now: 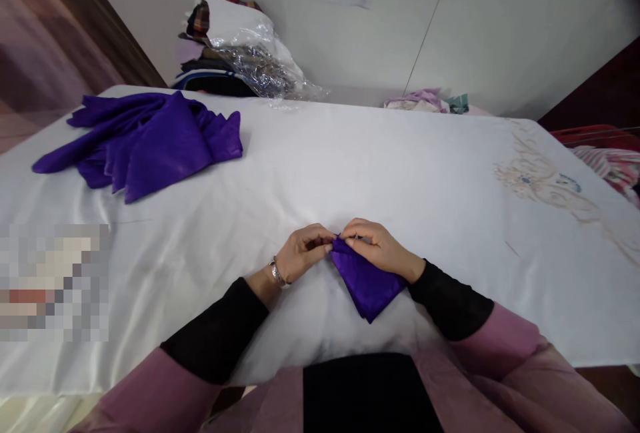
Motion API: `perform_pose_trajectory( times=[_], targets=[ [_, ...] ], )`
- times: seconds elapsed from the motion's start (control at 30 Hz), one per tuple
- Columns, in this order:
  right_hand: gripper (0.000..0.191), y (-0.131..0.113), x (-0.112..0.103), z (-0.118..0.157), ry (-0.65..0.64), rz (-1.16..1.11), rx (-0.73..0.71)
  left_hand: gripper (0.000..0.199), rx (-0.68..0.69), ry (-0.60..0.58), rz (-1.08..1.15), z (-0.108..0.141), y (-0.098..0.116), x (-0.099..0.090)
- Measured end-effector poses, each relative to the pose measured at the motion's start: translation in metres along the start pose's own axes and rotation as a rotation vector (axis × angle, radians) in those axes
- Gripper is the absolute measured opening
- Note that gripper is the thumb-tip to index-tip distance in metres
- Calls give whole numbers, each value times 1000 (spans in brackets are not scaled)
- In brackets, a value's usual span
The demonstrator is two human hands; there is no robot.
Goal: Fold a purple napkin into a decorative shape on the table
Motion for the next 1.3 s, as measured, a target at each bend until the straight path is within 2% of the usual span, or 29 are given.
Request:
perform_pose_trajectory(
  times=[0.13,0.3,0.53,0.9,1.1,1.2,1.3],
  targets=[
    [18,3,-5,0,52,36,56,18,-6,2,11,0,-4,1],
    [27,6,2,-1,-8,79,-7,18,20,11,41,0,-3,2],
    [12,9,2,0,14,23,35,17,56,29,46,0,-2,2],
    [11,6,2,1,19,-34,43,16,123,86,91,2,4,-1],
    [29,9,6,1,-55,58,25,18,109,41,142,2,3,3],
    [25,10,11,1,-119,88,33,15,111,37,128,2,3,3],
    [15,9,10,1,-105,63,31,16,129,31,120,2,4,4]
  ],
)
Point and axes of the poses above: each hand's wrist, its own z-axis away from the middle knuckle, its own x-axis out of the palm, y = z × x, the point moved 8 cm from there along -z, towards the middle knuckle, and after that the axes turned 2 degrees about z, right-handed, at the moved point
